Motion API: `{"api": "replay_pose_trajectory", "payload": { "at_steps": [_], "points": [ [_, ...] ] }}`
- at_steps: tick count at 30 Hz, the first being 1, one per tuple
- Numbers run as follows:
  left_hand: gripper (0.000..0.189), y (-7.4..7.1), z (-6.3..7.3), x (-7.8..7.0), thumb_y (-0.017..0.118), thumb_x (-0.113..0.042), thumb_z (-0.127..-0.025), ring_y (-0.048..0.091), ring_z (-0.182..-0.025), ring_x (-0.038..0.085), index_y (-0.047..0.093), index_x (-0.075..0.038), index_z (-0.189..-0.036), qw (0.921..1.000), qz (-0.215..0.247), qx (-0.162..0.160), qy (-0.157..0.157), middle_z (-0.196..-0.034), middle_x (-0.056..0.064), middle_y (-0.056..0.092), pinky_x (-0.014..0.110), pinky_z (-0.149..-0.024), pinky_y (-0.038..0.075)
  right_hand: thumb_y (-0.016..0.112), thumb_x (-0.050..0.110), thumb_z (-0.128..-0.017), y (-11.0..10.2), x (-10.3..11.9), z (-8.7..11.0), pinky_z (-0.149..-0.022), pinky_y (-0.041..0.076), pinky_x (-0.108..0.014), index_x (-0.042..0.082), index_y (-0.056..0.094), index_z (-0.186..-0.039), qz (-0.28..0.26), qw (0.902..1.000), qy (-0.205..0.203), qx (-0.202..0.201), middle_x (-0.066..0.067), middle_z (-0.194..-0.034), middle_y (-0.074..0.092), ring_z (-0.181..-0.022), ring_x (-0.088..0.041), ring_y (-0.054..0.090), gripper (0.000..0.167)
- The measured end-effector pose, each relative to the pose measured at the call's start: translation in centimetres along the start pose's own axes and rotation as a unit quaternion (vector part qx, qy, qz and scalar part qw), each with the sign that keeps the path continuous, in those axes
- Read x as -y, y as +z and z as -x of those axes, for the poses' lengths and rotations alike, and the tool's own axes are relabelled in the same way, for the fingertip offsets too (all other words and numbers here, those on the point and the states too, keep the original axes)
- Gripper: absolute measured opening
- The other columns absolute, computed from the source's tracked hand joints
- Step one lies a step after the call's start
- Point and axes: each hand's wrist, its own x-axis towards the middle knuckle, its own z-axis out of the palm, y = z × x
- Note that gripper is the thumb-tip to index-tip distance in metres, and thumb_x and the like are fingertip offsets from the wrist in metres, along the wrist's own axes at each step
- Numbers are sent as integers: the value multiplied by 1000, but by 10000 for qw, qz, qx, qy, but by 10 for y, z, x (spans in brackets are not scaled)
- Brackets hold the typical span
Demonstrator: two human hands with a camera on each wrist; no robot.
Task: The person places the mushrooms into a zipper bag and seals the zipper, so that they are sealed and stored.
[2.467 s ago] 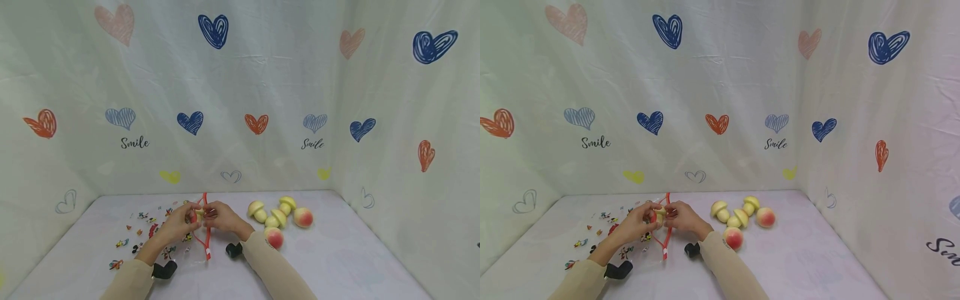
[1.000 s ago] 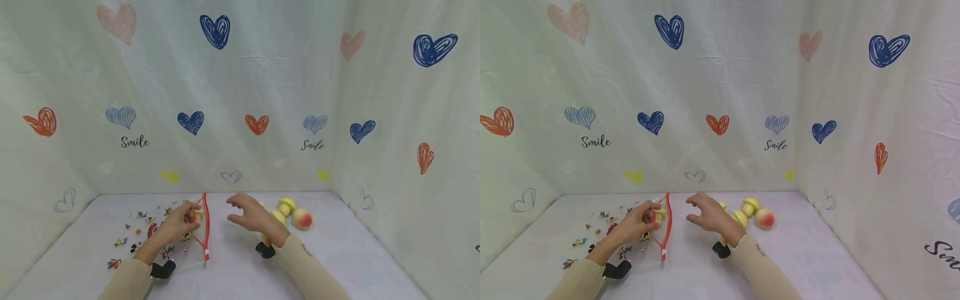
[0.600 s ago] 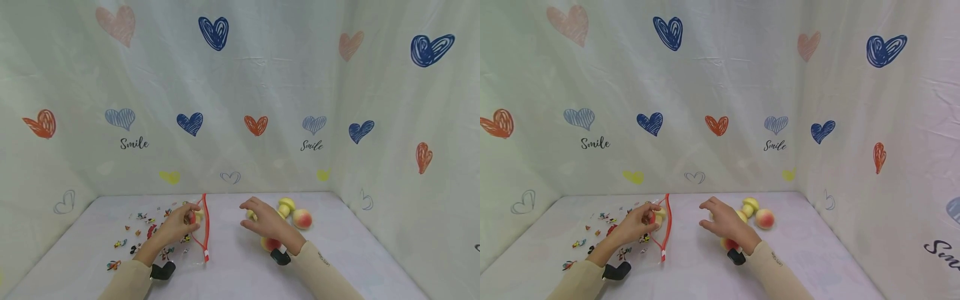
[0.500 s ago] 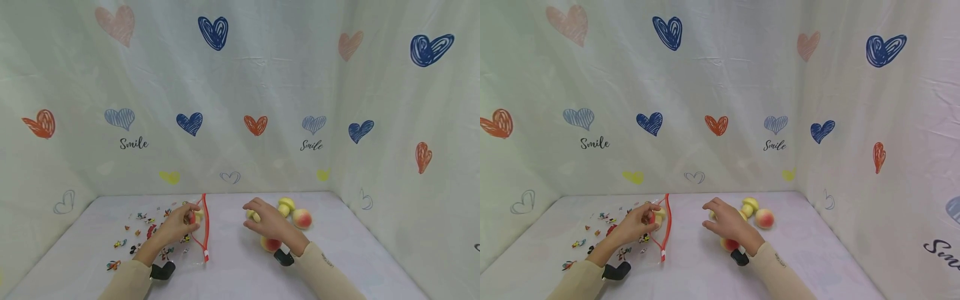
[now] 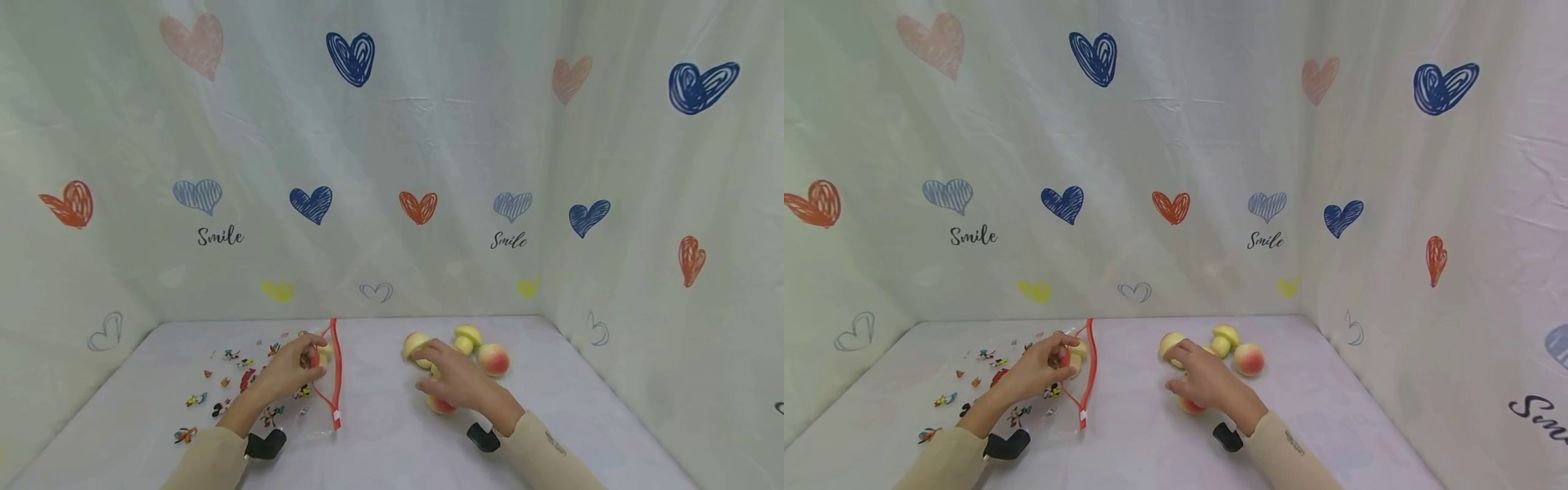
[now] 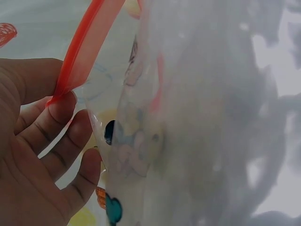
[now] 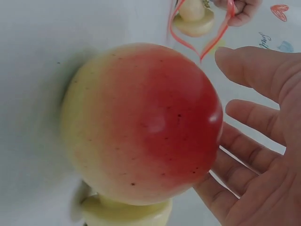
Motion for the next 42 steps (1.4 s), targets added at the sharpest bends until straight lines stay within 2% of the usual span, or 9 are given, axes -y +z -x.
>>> {"api": "replay_pose_trajectory", "payload": {
  "at_steps": [5,20,24,31,38,42],
  "points": [
    [44,1,1,0,74,-4,-81,48,-78,17,57,-5,-121,10000,-20,13,42,-83,2,49,25,-62,42,73,28,-80,3,-3,7,-82,46,-33,13,62,-119,132,9999,-109,-5,3,-113,56,-92,-18,57,43],
    [44,1,0,4,73,-4,-81,48,-77,18,57,-4,-121,9998,65,113,167,-82,3,49,25,-62,42,74,35,-79,4,-16,22,-85,46,-31,15,62,-120,286,9995,-117,30,9,-117,53,-102,-9,53,48],
    [43,1,0,4,73,-4,-81,48,-77,18,57,-4,-121,9998,39,99,168,-82,3,49,24,-62,42,73,34,-78,2,-18,26,-82,46,-29,15,63,-119,248,9996,-133,-13,10,-116,53,-97,-6,53,47],
    [43,0,0,4,73,-4,-81,48,-77,17,57,-5,-120,9999,-15,76,150,-82,2,49,24,-62,42,74,32,-78,5,-23,34,-84,47,-32,13,64,-115,541,9973,-478,-168,6,-113,55,-100,-11,56,43],
    [43,0,-1,4,74,-4,-81,48,-77,18,57,-5,-120,9999,30,63,98,-82,3,49,24,-62,42,75,33,-78,10,-22,40,-89,46,-34,13,60,-122,423,9986,-303,-70,4,-117,53,-103,-11,55,50],
    [44,1,-1,5,74,-5,-81,48,-77,18,57,-5,-121,9999,33,70,104,-82,3,49,24,-62,42,76,30,-77,11,-22,44,-91,45,-34,12,60,-122,316,9987,-378,-159,4,-118,54,-104,-11,54,51]
  ]
}}
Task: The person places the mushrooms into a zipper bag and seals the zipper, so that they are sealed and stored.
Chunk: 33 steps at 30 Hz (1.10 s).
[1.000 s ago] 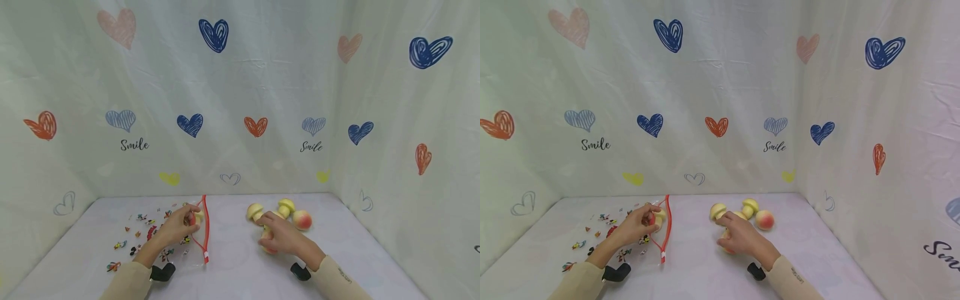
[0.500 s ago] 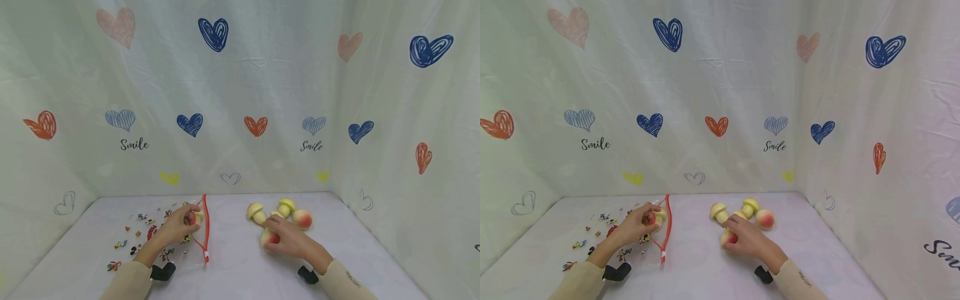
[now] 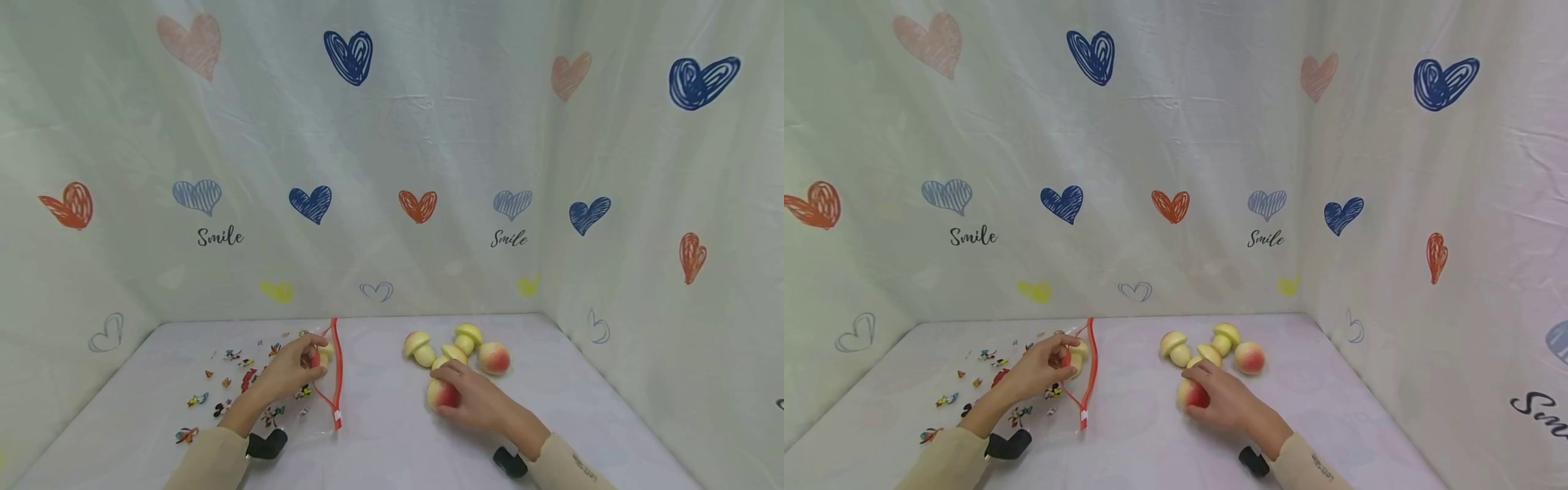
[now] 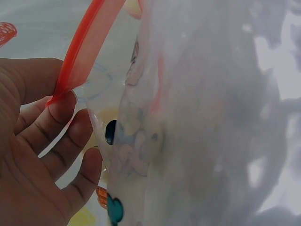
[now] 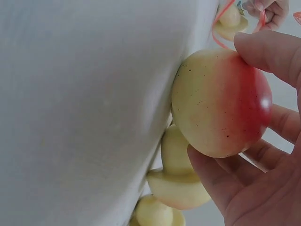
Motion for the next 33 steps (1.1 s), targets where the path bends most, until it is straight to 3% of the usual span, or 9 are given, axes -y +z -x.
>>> {"api": "replay_pose_trajectory", "payload": {
  "at_steps": [4,10,33],
  "points": [
    [44,0,0,2,74,-5,-81,48,-77,18,56,-4,-121,10000,16,5,45,-82,2,49,24,-62,43,76,27,-76,0,0,1,-91,45,-34,11,60,-120,-130,9998,-126,-67,4,-117,55,-105,-10,53,50],
    [44,0,0,2,74,-5,-80,48,-77,17,56,-4,-121,10000,-4,10,41,-82,2,49,24,-63,43,75,26,-77,-1,0,2,-93,43,-34,12,60,-121,-303,9995,51,84,6,-118,54,-106,-9,53,49],
    [44,0,-1,0,74,-5,-81,48,-78,17,56,-6,-121,9999,-68,4,-99,-82,3,48,24,-62,42,76,27,-75,2,0,1,-92,44,-34,11,60,-120,-210,9998,-4,-11,4,-117,57,-105,-10,54,50]
  ]
}}
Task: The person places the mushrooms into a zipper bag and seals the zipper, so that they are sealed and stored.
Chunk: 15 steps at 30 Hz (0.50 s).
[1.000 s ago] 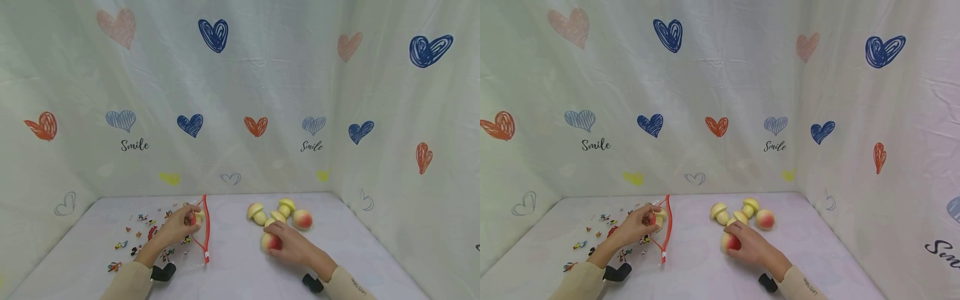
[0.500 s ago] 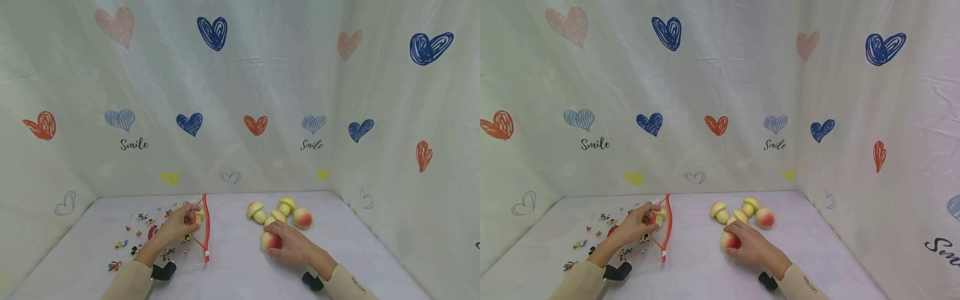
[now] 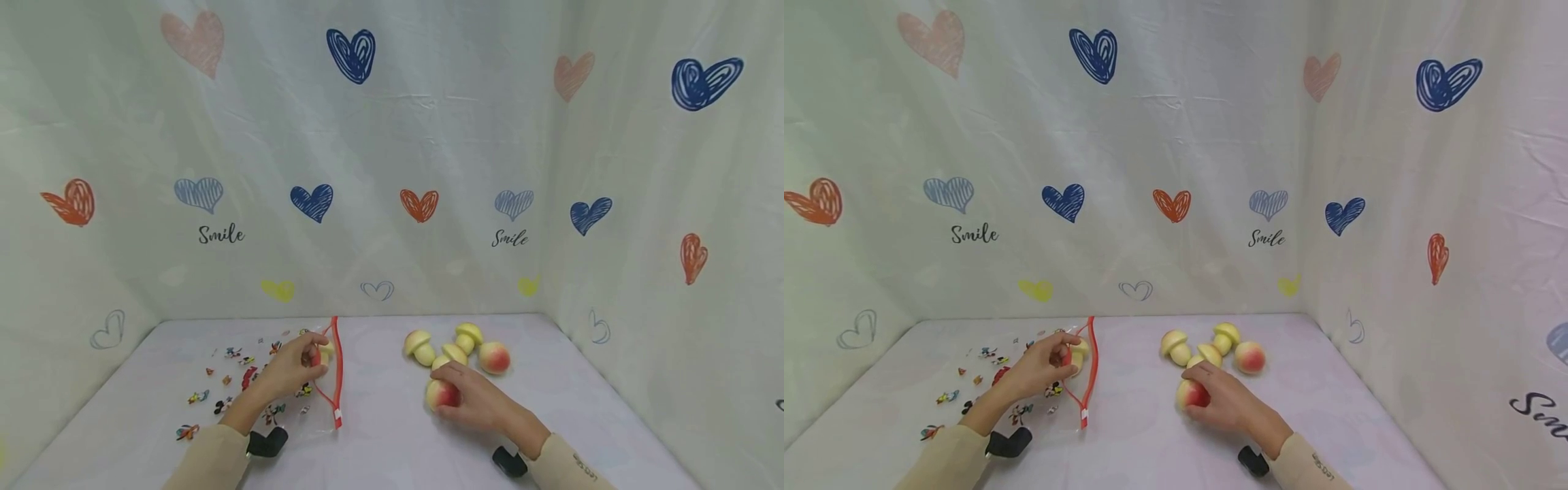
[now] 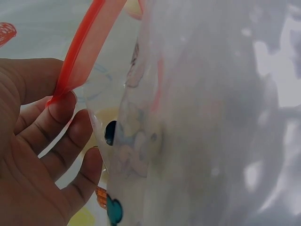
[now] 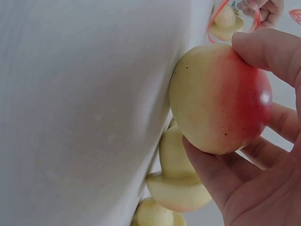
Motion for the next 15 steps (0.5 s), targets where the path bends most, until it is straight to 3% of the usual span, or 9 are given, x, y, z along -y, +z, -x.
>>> {"api": "replay_pose_trajectory", "payload": {
  "at_steps": [8,15],
  "points": [
    [44,-1,0,-2,73,-5,-82,47,-77,17,56,-5,-122,10000,1,25,48,-82,4,48,25,-61,41,76,28,-75,-2,2,0,-91,44,-32,14,59,-120,-141,9999,85,-14,8,-116,56,-103,-7,53,50],
    [44,1,0,-1,73,-4,-81,47,-77,17,56,-5,-121,10000,-12,-24,-23,-82,3,48,25,-60,41,77,25,-75,-1,3,-1,-90,45,-32,11,60,-117,-70,9994,-282,-177,5,-114,57,-103,-9,54,48]
  ]
}}
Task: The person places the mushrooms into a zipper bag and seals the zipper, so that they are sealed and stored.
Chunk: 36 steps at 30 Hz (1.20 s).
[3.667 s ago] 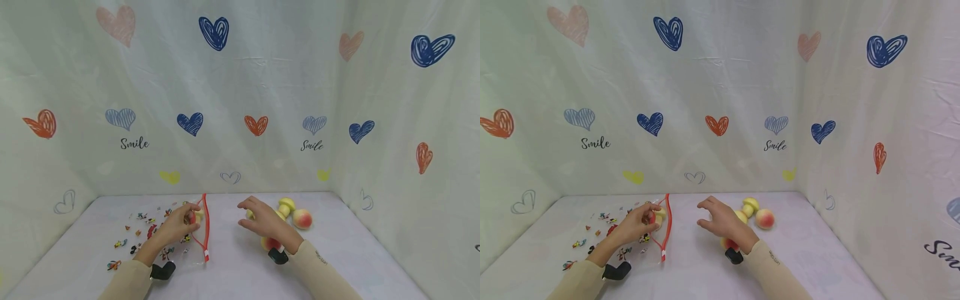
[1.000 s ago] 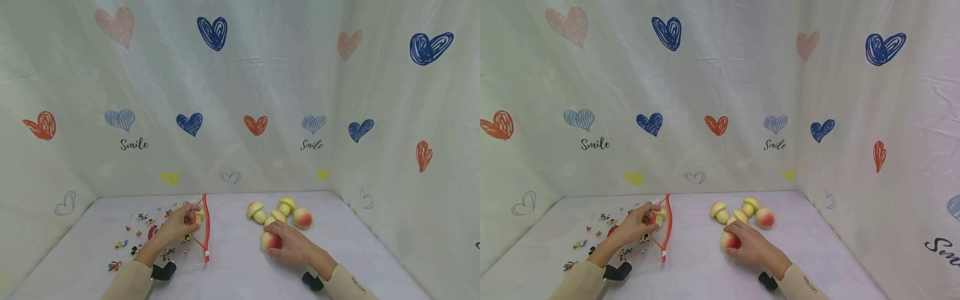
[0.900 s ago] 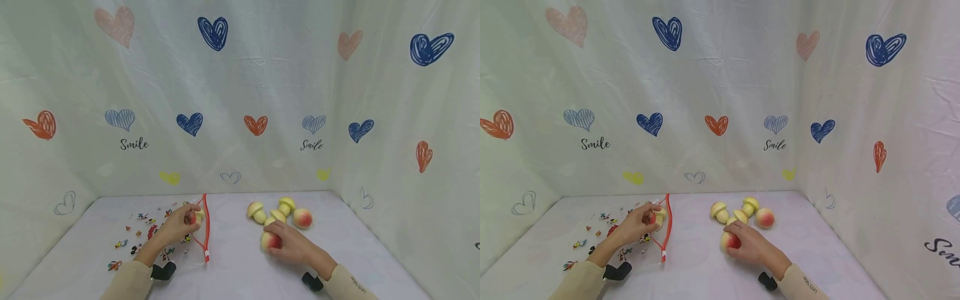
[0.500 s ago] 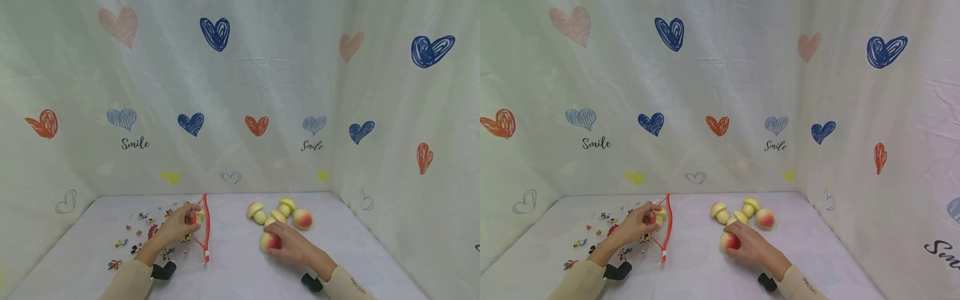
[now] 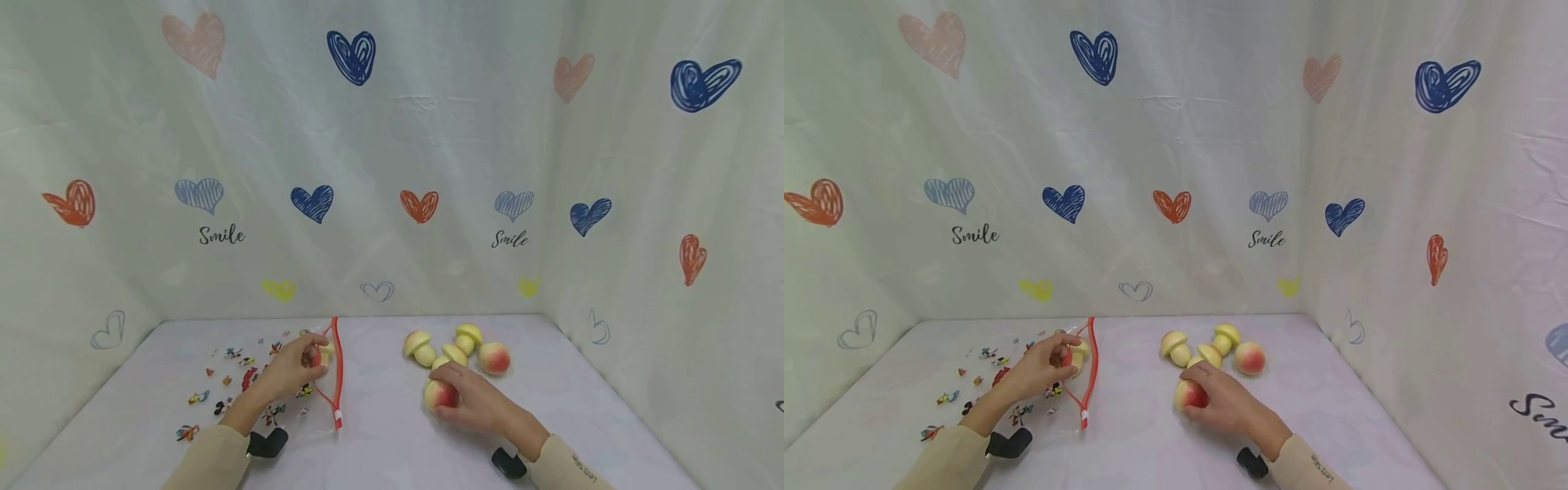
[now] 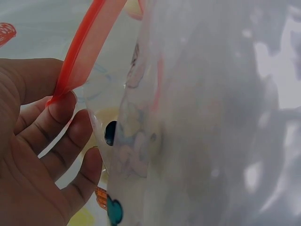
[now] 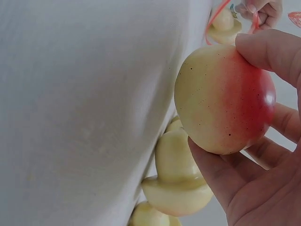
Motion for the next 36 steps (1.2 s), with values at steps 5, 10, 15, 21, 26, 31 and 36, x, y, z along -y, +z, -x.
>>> {"api": "replay_pose_trajectory", "payload": {
  "at_steps": [5,10,15,21,26,31,36],
  "points": [
    [44,0,0,-1,73,-4,-81,47,-77,17,56,-6,-122,10000,-3,-21,-7,-82,3,48,25,-61,42,78,25,-74,1,1,-1,-90,45,-32,11,60,-116,20,10000,-71,-46,6,-115,56,-104,-9,54,48],
    [44,-1,1,-2,73,-4,-81,47,-77,17,56,-5,-122,10000,16,-40,-26,-82,3,49,25,-61,41,77,28,-76,1,4,-3,-89,45,-30,15,59,-119,-17,10000,33,29,8,-117,55,-104,-7,53,49],
    [44,0,1,0,73,-4,-81,47,-77,17,56,-5,-122,10000,15,-40,-12,-82,3,49,25,-61,41,76,30,-78,0,8,-6,-89,46,-31,17,57,-123,-37,9996,218,201,8,-121,53,-106,-8,53,51],
    [44,0,2,1,73,-5,-82,47,-77,17,57,-6,-122,10000,-11,-39,12,-82,3,49,25,-61,41,76,30,-78,2,11,-14,-89,45,-30,16,58,-122,-53,9996,169,211,7,-120,54,-105,-7,52,49],
    [44,0,2,2,74,-5,-81,47,-76,17,57,-6,-122,10000,41,-37,68,-81,2,50,25,-61,41,75,27,-78,4,13,-25,-89,45,-29,16,57,-121,-102,9996,55,252,7,-119,54,-105,-6,51,48],
    [43,-1,3,2,74,-5,-81,47,-76,17,57,-7,-121,9999,90,-31,50,-81,2,49,25,-61,41,74,30,-79,5,17,-33,-94,43,-31,16,57,-122,-58,9994,14,329,5,-123,54,-111,-9,51,48],
    [43,0,2,1,73,-5,-81,47,-76,17,57,-7,-121,10000,60,-19,45,-82,2,49,25,-61,41,74,30,-80,8,17,-38,-95,44,-34,14,57,-124,-7,9995,8,318,1,-126,54,-113,-13,52,49]
  ]
}}
